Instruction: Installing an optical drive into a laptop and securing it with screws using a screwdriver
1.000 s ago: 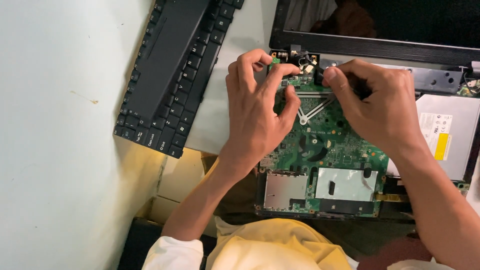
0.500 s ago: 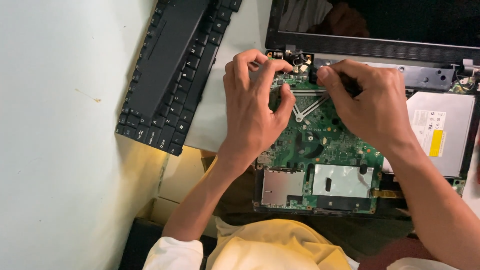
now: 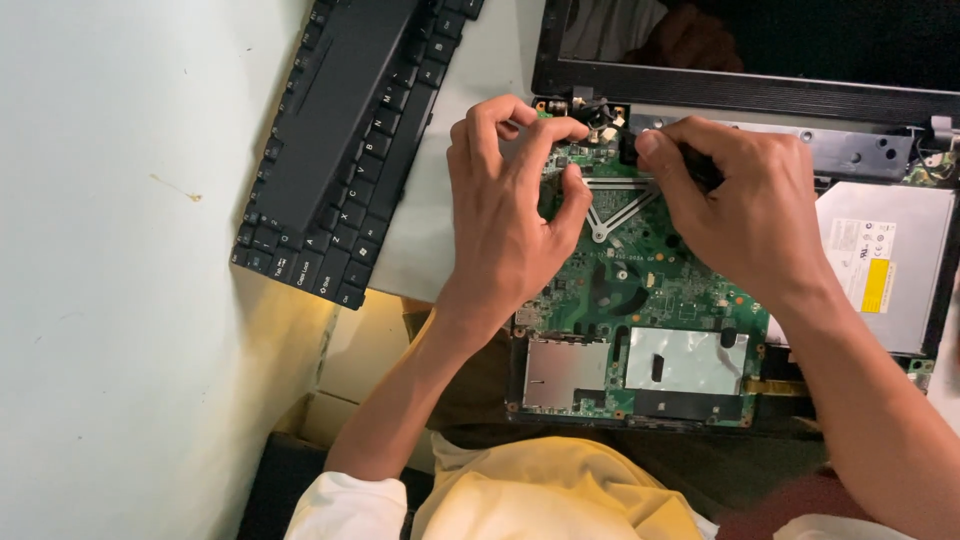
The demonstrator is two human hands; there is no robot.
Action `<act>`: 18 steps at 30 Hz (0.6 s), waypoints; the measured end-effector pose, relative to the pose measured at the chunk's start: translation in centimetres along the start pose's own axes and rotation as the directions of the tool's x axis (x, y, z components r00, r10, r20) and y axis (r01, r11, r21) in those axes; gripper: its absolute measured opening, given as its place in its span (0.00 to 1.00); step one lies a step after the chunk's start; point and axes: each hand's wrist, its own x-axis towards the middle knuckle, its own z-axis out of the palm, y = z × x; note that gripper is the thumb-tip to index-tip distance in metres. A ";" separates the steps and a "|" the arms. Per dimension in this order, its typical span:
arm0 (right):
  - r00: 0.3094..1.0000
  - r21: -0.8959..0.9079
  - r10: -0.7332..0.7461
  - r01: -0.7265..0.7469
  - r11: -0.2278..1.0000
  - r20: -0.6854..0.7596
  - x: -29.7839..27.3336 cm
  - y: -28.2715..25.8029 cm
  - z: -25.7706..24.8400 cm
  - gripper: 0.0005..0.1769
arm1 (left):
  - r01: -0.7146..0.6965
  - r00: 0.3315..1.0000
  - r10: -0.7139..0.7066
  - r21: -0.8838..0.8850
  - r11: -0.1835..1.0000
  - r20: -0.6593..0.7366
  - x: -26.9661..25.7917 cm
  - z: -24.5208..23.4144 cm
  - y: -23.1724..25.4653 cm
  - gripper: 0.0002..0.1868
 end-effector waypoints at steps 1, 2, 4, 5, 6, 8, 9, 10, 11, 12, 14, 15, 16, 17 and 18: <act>1.000 -0.011 -0.014 0.014 1.000 -0.004 0.0 0.1 0.0 0.10 | -0.003 1.000 0.002 0.002 1.000 0.005 0.0 0.0 0.0 0.20; 1.000 -0.021 -0.028 0.028 0.999 -0.007 -0.1 0.2 0.1 0.10 | -0.005 1.000 0.005 0.005 1.000 0.010 0.0 0.0 -0.1 0.20; 1.000 -0.028 -0.028 0.027 0.999 -0.011 -0.1 0.4 0.2 0.10 | -0.009 1.000 0.009 0.006 1.000 0.005 0.0 0.0 0.0 0.20; 1.000 -0.034 -0.027 0.027 0.999 -0.015 -0.1 0.5 0.2 0.09 | -0.014 1.000 0.014 0.008 1.000 0.001 0.0 0.0 0.0 0.20; 1.000 -0.033 -0.027 0.027 0.999 -0.014 -0.1 0.4 0.2 0.09 | -0.014 1.000 0.014 0.009 1.000 0.000 0.0 0.0 0.0 0.20; 0.997 -0.074 -0.073 0.071 0.995 -0.016 -0.1 0.3 0.2 0.09 | -0.002 1.000 0.002 0.017 1.000 0.003 0.0 0.1 -0.1 0.20; 0.997 -0.074 -0.073 0.071 0.995 -0.016 -0.1 0.2 0.1 0.09 | -0.002 1.000 0.002 0.017 1.000 0.003 0.0 0.1 0.0 0.20; 0.997 -0.078 -0.078 0.077 0.994 -0.015 -0.1 0.1 0.0 0.09 | -0.003 1.000 0.003 0.015 1.000 0.001 0.0 0.1 0.0 0.20; 0.996 -0.083 -0.083 0.082 0.993 -0.013 -0.1 0.0 0.0 0.08 | -0.004 1.000 0.004 0.014 1.000 -0.001 0.0 0.1 0.0 0.20; 0.996 -0.082 -0.084 0.083 0.993 -0.013 -0.1 0.2 0.0 0.08 | -0.004 1.000 0.004 0.015 1.000 -0.001 -0.1 0.1 -0.1 0.20; 0.996 -0.102 -0.086 0.085 0.991 -0.006 -0.1 0.6 0.1 0.09 | -0.008 1.000 0.008 -0.002 1.000 0.004 -0.1 0.0 -0.1 0.20; 0.996 -0.102 -0.087 0.086 0.991 -0.006 -0.1 0.6 0.1 0.09 | -0.008 1.000 0.008 -0.002 1.000 0.004 0.0 0.1 -0.1 0.20; 0.996 -0.115 -0.088 0.087 0.990 -0.005 0.0 0.7 0.1 0.09 | -0.009 1.000 0.009 0.009 1.000 0.006 0.0 0.0 -0.1 0.20; 0.996 -0.129 -0.089 0.088 0.988 -0.003 0.0 0.7 0.1 0.09 | -0.009 1.000 0.009 0.019 1.000 0.009 0.0 0.0 -0.1 0.19; 0.996 -0.129 -0.089 0.088 0.988 -0.003 0.0 0.6 0.1 0.09 | -0.009 1.000 0.009 0.019 1.000 0.009 0.0 0.0 -0.1 0.19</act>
